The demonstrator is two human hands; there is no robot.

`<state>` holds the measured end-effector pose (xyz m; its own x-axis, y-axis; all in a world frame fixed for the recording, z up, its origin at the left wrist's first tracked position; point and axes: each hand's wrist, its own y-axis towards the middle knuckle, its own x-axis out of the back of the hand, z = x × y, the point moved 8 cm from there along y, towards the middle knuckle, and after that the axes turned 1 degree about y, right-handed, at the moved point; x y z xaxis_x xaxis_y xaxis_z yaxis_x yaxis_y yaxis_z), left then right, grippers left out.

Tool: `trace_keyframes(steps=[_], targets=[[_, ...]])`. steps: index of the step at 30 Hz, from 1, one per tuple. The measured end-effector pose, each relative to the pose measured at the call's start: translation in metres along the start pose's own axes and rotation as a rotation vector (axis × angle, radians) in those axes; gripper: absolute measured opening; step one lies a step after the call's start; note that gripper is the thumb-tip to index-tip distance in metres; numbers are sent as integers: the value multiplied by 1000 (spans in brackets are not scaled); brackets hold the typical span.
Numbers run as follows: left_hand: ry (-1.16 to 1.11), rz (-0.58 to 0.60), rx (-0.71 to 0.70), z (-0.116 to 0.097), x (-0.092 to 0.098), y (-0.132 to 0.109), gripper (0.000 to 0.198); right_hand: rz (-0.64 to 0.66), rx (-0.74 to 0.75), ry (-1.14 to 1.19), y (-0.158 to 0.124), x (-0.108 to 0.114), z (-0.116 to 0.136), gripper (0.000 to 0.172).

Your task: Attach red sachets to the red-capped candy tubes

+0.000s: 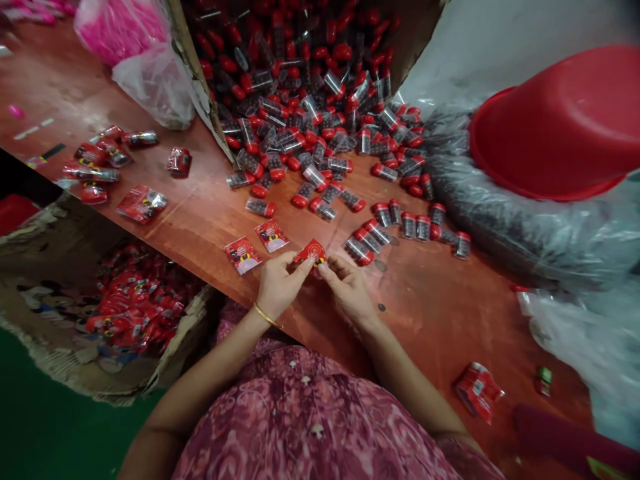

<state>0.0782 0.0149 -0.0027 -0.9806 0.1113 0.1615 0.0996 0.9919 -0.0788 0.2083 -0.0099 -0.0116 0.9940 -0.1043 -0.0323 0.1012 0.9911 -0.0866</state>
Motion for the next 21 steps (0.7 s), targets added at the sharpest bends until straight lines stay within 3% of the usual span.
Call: trace_keyframes(steps=[3,9,13,16,18,21], targets=[[-50,0,34,3,-1,-6,25,-28,-54,40,1,1,-8,23],[-403,-78,249,22,-14,-14,25,-129,-32,19,-5,0,-12,15],[-393,-106,276,24,-13,-12,27,-98,20,-120,-5,0,-7,15],[-361,-121,268,25,-6,-8,29,-84,143,-466,5,19,11,24],[-371,-141,283,27,-2,-5,32,-167,219,-855,13,41,24,28],[-383,-156,342,35,-1,-2,38,-262,200,-1330,20,66,26,31]])
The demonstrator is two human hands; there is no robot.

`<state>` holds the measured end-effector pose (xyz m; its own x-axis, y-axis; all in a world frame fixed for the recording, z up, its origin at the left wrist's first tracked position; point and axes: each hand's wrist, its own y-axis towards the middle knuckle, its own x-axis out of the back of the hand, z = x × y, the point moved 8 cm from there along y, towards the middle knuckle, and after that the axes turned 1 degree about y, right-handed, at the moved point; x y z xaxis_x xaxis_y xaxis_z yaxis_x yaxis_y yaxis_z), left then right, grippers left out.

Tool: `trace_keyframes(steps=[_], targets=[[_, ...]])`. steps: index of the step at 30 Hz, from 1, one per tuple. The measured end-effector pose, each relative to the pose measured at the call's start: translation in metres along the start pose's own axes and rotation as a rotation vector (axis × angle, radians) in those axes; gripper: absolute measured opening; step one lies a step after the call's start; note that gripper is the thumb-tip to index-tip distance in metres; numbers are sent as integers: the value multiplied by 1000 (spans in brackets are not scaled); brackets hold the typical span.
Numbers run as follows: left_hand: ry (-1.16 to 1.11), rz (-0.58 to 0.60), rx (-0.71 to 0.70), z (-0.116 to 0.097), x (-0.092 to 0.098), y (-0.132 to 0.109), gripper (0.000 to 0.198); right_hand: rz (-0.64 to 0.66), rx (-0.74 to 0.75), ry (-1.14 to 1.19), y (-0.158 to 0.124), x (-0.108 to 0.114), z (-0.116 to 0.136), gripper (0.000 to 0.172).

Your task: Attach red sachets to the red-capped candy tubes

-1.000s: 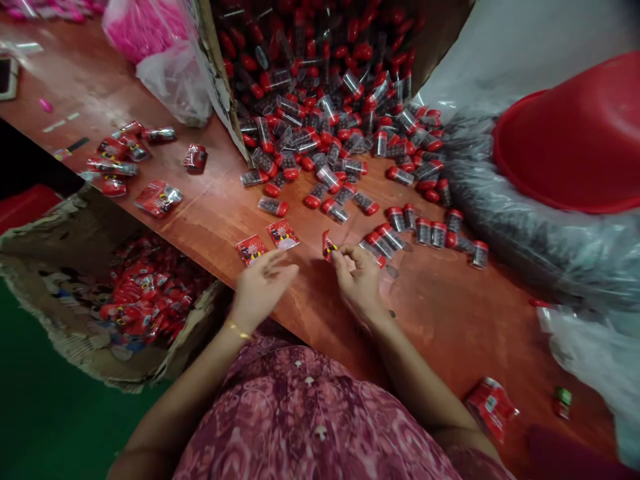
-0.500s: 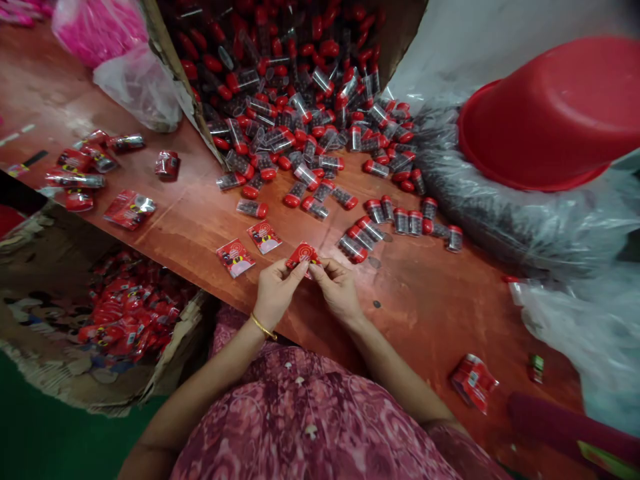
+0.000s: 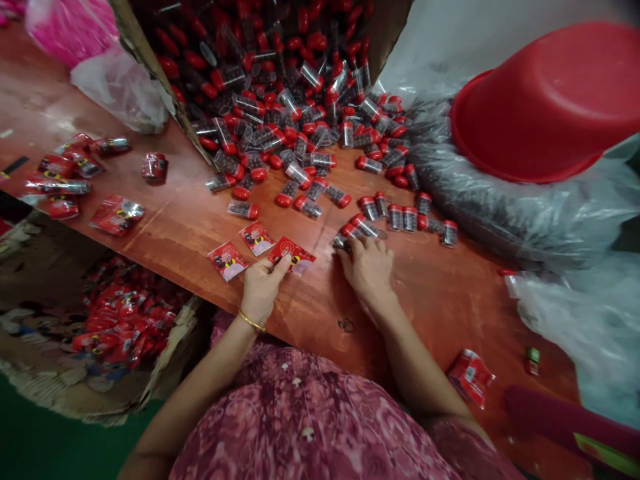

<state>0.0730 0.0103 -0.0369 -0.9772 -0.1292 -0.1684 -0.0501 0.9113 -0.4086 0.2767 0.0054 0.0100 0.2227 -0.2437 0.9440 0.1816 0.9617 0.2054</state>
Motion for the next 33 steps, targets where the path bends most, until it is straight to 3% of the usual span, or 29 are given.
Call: trace_keyframes(steps=[3,6,9,11,14,18,21,24,28,30,33], targets=[[24,28,-7,4,-3,2,40,67,14,-140,-8,-11,-1,39],[116,18,-95,-1,-1,2,37,21,52,-42,-21,-8,18,47],[187,27,-170,-10,1,-2,35,-31,144,310,-28,5,43,43],[167,84,-185,-15,-2,-5,29,57,140,647,-27,3,55,38],[70,160,-166,-20,-7,-9,26,239,-11,1059,-24,-16,68,27],[-130,143,-52,-16,-3,-10,31,259,-145,1235,-24,-30,75,27],[-227,88,102,-8,7,-9,37,237,-50,1121,-16,-23,68,22],[-257,24,181,-8,18,-7,40,151,241,763,2,-1,54,19],[-241,37,211,-9,19,-7,39,388,698,317,10,-5,53,36],[-239,55,230,-7,16,-8,39,464,802,228,8,-10,52,38],[-244,64,261,-4,15,-10,39,458,831,151,6,-12,51,32]])
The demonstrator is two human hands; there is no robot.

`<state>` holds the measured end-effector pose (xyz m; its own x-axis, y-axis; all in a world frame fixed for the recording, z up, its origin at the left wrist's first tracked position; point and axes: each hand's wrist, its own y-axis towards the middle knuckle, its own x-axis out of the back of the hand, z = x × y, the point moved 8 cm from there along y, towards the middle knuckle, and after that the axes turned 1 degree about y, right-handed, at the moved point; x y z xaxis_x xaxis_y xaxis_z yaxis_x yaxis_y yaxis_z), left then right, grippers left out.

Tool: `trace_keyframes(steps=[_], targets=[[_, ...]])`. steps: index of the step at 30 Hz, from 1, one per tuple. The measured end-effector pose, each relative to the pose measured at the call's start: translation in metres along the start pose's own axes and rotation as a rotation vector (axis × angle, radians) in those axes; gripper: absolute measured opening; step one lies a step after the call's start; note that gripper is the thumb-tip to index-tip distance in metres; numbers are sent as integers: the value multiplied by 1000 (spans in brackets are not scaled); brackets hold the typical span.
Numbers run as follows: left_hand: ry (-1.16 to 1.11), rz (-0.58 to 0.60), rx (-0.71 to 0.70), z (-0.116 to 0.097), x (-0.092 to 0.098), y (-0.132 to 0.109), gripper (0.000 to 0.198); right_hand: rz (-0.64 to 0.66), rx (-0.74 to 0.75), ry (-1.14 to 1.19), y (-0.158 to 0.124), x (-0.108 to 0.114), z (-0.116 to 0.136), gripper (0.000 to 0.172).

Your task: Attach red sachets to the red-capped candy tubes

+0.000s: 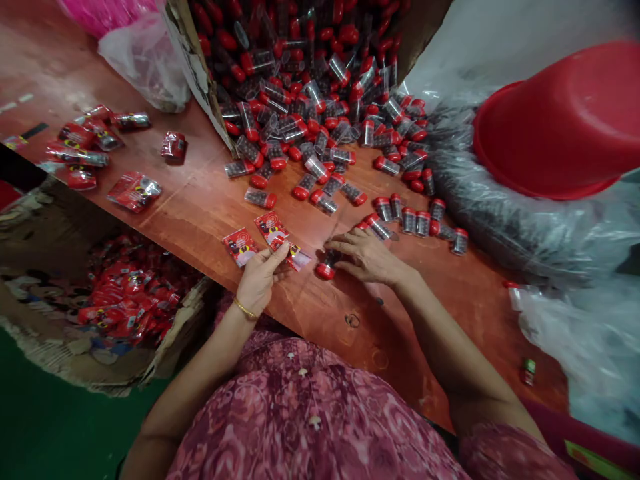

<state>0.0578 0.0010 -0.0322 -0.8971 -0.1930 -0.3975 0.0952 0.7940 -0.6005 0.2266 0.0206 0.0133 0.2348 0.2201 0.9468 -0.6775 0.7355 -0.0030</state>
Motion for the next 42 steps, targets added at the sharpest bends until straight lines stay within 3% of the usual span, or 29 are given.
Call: trace_keyframes(steps=[4,8,13,15,17,23,32,42], targets=[[-10,-22,19,1,5,0,39,-16,-29,-48,-5,-4,2,38],[-46,-17,41,2,7,1,39,-38,-61,50,-13,-17,5,37],[-39,-1,36,4,4,-2,37,-307,-334,318,-36,-18,-1,35],[-23,1,20,5,1,-4,37,-437,-375,545,-44,-12,7,33],[-11,0,-5,5,-3,-5,38,-484,-379,757,-46,-9,20,31],[83,23,-141,0,-10,-7,41,-452,-406,1038,-35,-13,43,24],[150,-5,-238,-7,-1,-4,40,-495,-410,1025,-39,-5,48,18],[289,94,-308,-13,-8,-11,33,-454,-471,1129,-29,-25,42,21]])
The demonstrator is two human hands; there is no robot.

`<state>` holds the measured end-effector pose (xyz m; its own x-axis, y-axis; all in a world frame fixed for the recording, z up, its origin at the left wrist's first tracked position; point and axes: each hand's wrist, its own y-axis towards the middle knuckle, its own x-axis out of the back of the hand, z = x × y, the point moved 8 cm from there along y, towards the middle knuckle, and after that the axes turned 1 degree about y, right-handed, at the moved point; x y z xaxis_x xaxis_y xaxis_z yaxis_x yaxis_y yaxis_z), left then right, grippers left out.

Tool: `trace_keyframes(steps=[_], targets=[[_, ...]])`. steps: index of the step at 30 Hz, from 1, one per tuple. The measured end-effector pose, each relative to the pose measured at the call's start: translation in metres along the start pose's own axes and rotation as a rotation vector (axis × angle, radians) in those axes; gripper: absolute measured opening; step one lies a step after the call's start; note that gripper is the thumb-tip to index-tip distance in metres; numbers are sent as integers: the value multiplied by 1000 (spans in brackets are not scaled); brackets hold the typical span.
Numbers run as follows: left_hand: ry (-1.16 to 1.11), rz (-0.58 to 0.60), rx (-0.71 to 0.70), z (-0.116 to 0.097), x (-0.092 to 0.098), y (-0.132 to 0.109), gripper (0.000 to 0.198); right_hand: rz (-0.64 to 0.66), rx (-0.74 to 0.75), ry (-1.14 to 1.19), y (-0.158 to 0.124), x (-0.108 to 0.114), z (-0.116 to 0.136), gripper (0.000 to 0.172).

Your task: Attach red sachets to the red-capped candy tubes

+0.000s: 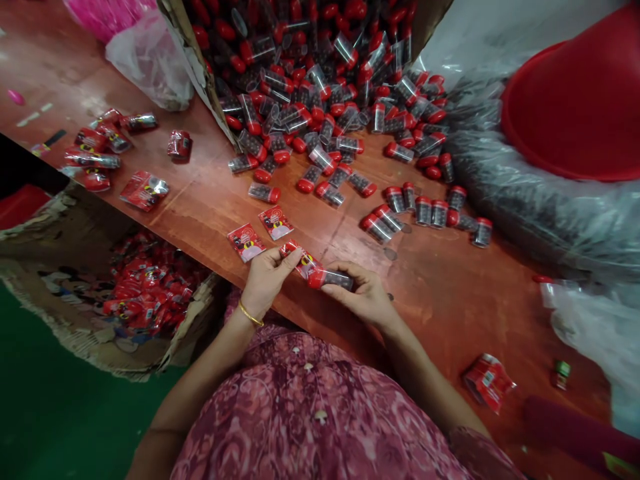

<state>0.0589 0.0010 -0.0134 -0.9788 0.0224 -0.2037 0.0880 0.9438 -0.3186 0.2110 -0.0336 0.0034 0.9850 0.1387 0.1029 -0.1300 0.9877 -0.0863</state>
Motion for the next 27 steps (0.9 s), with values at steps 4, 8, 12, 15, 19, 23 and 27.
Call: trace_keyframes(steps=[4,8,12,15,19,23,27], targets=[[-29,34,-15,1,-6,-1,30,-69,-33,59,1,1,-7,23],[-82,24,-15,9,-10,-2,31,-80,-54,109,3,-1,-10,25],[-112,6,4,15,-13,-3,30,-175,-47,118,4,1,-14,25],[-171,-32,51,20,-15,-5,29,-320,-5,103,2,2,-16,24],[-277,-19,149,26,-24,-9,29,-317,-33,186,3,-7,-21,21],[-322,-6,127,16,-26,-6,27,-184,-88,230,7,-13,-20,27],[-319,-35,89,6,-17,0,25,-69,-82,222,5,-12,-14,32]])
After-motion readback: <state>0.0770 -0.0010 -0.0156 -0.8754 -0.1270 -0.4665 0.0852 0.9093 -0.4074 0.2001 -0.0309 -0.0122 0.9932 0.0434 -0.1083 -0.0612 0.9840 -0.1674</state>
